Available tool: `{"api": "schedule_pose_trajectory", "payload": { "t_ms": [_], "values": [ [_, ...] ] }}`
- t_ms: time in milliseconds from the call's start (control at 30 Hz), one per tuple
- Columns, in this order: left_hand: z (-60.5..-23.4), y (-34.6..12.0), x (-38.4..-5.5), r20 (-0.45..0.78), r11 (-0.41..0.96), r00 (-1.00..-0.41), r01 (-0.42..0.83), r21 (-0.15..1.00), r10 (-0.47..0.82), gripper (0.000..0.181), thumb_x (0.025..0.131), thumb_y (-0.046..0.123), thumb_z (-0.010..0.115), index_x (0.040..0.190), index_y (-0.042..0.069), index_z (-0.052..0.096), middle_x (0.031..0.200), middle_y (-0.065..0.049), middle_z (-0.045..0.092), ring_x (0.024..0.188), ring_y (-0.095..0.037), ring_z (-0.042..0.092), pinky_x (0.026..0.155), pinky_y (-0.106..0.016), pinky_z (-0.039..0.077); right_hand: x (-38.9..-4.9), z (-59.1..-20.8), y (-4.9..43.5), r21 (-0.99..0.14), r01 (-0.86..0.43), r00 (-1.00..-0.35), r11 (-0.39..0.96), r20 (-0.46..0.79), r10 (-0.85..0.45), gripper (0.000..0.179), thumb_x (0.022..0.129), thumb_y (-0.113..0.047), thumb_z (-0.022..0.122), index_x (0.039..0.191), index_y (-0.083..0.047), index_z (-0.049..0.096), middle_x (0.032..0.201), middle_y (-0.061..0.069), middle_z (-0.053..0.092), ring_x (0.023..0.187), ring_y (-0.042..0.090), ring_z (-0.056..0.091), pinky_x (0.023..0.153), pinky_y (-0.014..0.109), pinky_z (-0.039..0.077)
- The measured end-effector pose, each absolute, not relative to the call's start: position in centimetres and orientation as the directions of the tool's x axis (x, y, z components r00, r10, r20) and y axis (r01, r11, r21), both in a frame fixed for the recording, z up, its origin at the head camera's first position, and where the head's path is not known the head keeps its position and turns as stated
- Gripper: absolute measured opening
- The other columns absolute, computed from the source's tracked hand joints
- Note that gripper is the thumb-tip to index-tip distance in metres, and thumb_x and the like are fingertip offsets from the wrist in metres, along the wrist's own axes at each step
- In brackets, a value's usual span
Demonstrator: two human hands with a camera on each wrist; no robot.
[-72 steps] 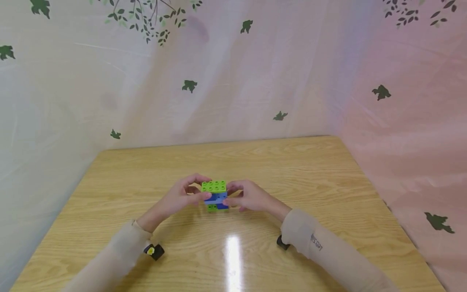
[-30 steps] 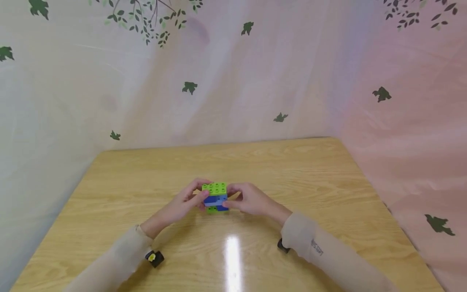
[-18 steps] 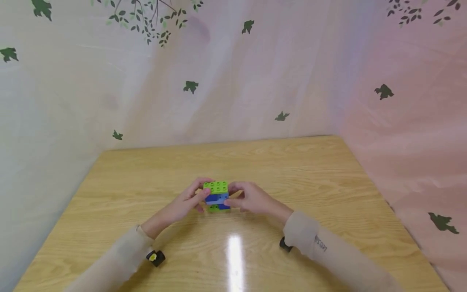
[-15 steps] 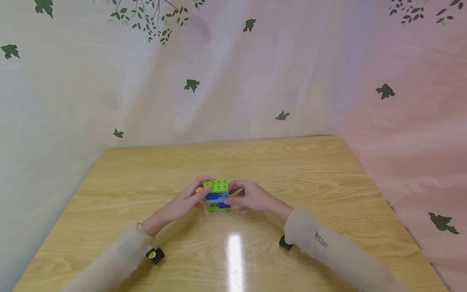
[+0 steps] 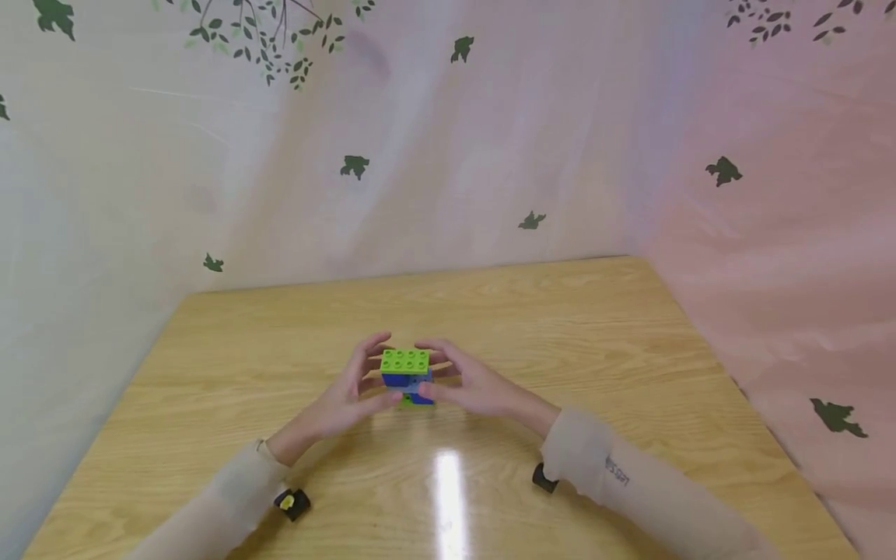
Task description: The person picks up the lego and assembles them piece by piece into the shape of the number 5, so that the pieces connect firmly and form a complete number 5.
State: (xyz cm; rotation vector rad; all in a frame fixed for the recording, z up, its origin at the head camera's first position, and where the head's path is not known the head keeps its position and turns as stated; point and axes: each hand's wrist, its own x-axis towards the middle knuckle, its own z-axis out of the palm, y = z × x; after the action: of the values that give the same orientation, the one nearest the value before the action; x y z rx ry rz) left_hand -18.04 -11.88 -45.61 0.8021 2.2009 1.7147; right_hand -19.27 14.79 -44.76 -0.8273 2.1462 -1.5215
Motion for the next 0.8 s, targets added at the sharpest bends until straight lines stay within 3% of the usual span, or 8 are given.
{"api": "schedule_pose_trajectory", "payload": {
  "t_ms": [133,233,533,800],
  "values": [
    [-45.64,-11.85,-18.08,0.186,0.134,-0.811,0.307,0.942,0.554,0.078,0.092,-0.006,0.065,0.156,0.013,0.025,0.148,-0.011,0.038,0.132,-0.034,0.045,0.108,-0.049,0.044,-19.15,-44.73,14.69,-0.942,-0.246,-0.756,0.227,0.040,-0.654,0.060,0.103,-0.027,0.063,0.155,-0.021,0.033,0.142,0.014,0.050,0.126,0.033,0.056,0.106,0.053,0.045],
    [-45.67,-11.86,-18.01,0.178,0.145,-0.821,0.300,0.943,0.543,0.075,0.088,-0.013,0.061,0.154,0.007,0.029,0.149,-0.009,0.040,0.129,-0.033,0.047,0.106,-0.047,0.046,-19.11,-44.73,14.68,-0.944,-0.235,-0.763,0.231,0.032,-0.646,0.057,0.104,-0.027,0.061,0.154,-0.017,0.035,0.141,0.014,0.051,0.125,0.032,0.057,0.105,0.052,0.046],
    [-45.25,-11.63,-17.82,0.145,0.200,-0.860,0.272,0.941,0.490,0.067,0.091,-0.010,0.063,0.149,0.015,0.038,0.142,-0.007,0.046,0.122,-0.031,0.052,0.100,-0.042,0.050,-19.01,-44.04,14.71,-0.952,-0.177,-0.792,0.249,-0.013,-0.611,0.056,0.104,-0.031,0.061,0.153,-0.015,0.040,0.140,0.012,0.053,0.123,0.031,0.058,0.095,0.043,0.054],
    [-44.99,-11.76,-17.55,0.143,0.208,-0.866,0.271,0.940,0.480,0.066,0.090,-0.010,0.062,0.149,0.008,0.039,0.137,-0.010,0.048,0.118,-0.029,0.054,0.099,-0.044,0.051,-19.04,-43.92,14.41,-0.956,-0.155,-0.808,0.250,-0.023,-0.589,0.051,0.104,-0.033,0.061,0.148,-0.014,0.046,0.134,0.014,0.057,0.117,0.030,0.061,0.094,0.045,0.055]
  ]
}}
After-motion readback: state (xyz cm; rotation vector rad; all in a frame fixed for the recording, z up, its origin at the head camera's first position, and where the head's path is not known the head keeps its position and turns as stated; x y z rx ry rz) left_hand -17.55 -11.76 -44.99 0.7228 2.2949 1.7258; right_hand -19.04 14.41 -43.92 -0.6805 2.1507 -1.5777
